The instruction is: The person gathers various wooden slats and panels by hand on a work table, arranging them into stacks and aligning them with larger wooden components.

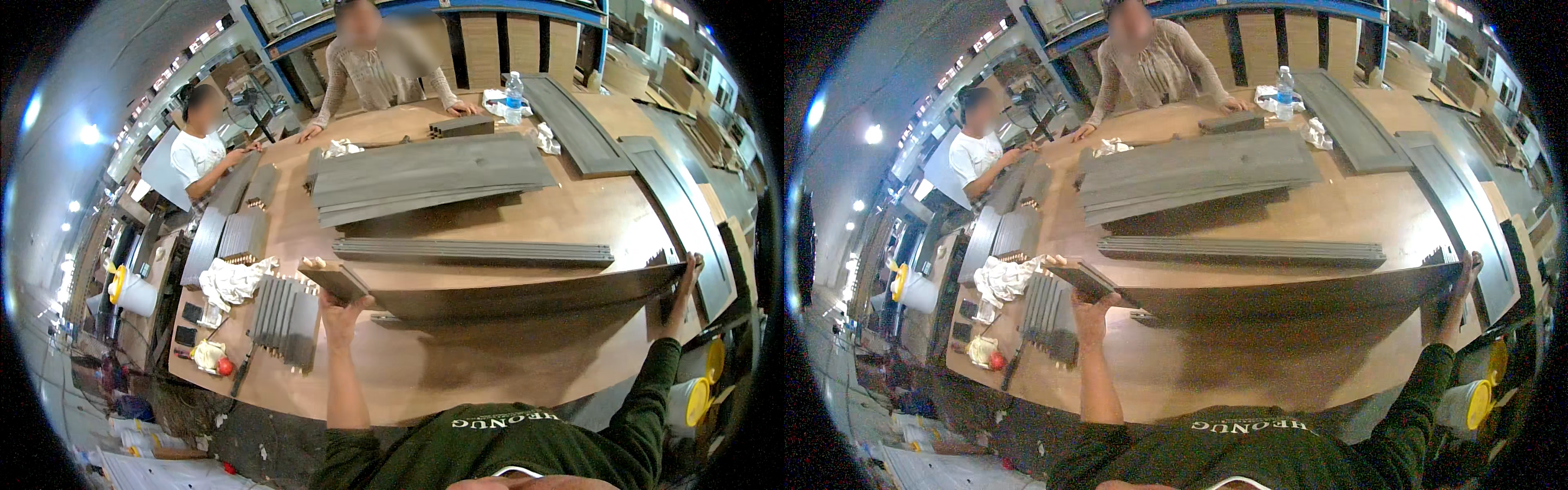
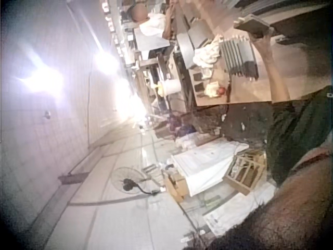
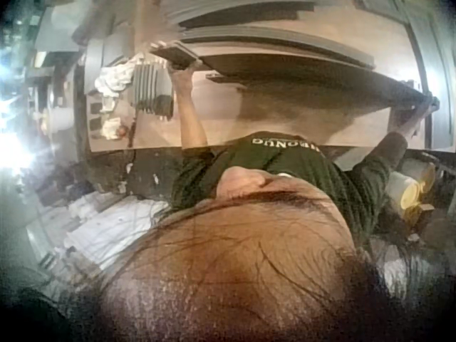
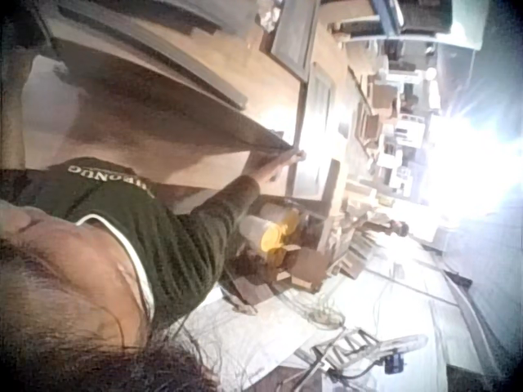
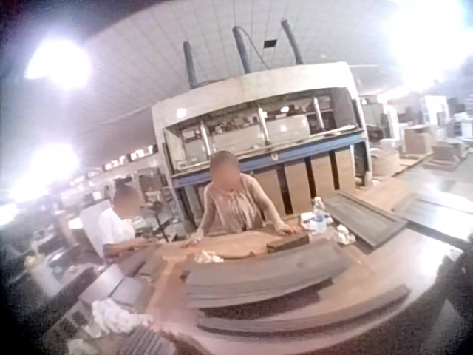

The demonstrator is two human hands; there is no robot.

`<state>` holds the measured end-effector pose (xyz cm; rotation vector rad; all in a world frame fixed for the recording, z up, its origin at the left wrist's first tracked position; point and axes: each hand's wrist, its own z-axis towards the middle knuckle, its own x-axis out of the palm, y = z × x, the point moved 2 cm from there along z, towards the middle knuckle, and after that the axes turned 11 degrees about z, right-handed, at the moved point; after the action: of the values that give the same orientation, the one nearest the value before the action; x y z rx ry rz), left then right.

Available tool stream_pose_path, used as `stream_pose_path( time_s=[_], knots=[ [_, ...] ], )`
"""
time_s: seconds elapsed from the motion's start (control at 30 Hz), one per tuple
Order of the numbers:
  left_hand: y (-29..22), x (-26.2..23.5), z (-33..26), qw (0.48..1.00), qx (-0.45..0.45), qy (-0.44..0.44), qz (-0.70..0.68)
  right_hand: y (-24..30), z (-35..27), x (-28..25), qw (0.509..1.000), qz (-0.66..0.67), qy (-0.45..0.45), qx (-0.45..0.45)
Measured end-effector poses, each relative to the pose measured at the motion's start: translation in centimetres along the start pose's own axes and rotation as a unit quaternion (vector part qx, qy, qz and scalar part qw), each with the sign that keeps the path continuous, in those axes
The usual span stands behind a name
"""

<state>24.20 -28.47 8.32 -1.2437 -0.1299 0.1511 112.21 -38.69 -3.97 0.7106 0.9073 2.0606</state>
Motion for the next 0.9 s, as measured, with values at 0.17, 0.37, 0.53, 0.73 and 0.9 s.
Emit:
stream_pose_path(
  time_s=[0.17, 0.37, 0.53, 0.73, 0.9],
  knots=[
    [3.3, 0.2, 0.1, 1.000, -0.028, 0.003, 0.012, 0.8, -0.3, -0.2, 1.000, -0.019, 0.004, 0.003],
    [7.7, -0.1, -0.9, 0.994, -0.068, 0.083, -0.025, 0.8, 0.3, 0.5, 1.000, -0.023, 0.008, -0.004],
    [6.8, -0.5, -0.7, 0.995, -0.081, 0.065, -0.014, 1.0, 1.2, -0.7, 0.999, -0.034, 0.009, -0.020],
    [6.2, 0.9, -1.3, 0.983, -0.104, -0.048, -0.146, 0.6, 1.8, -1.6, 0.998, -0.017, 0.049, -0.037],
    [7.6, 0.8, -0.9, 0.996, -0.056, 0.015, -0.075, 1.0, 2.8, -5.3, 0.995, -0.102, -0.014, 0.006]
  ],
)
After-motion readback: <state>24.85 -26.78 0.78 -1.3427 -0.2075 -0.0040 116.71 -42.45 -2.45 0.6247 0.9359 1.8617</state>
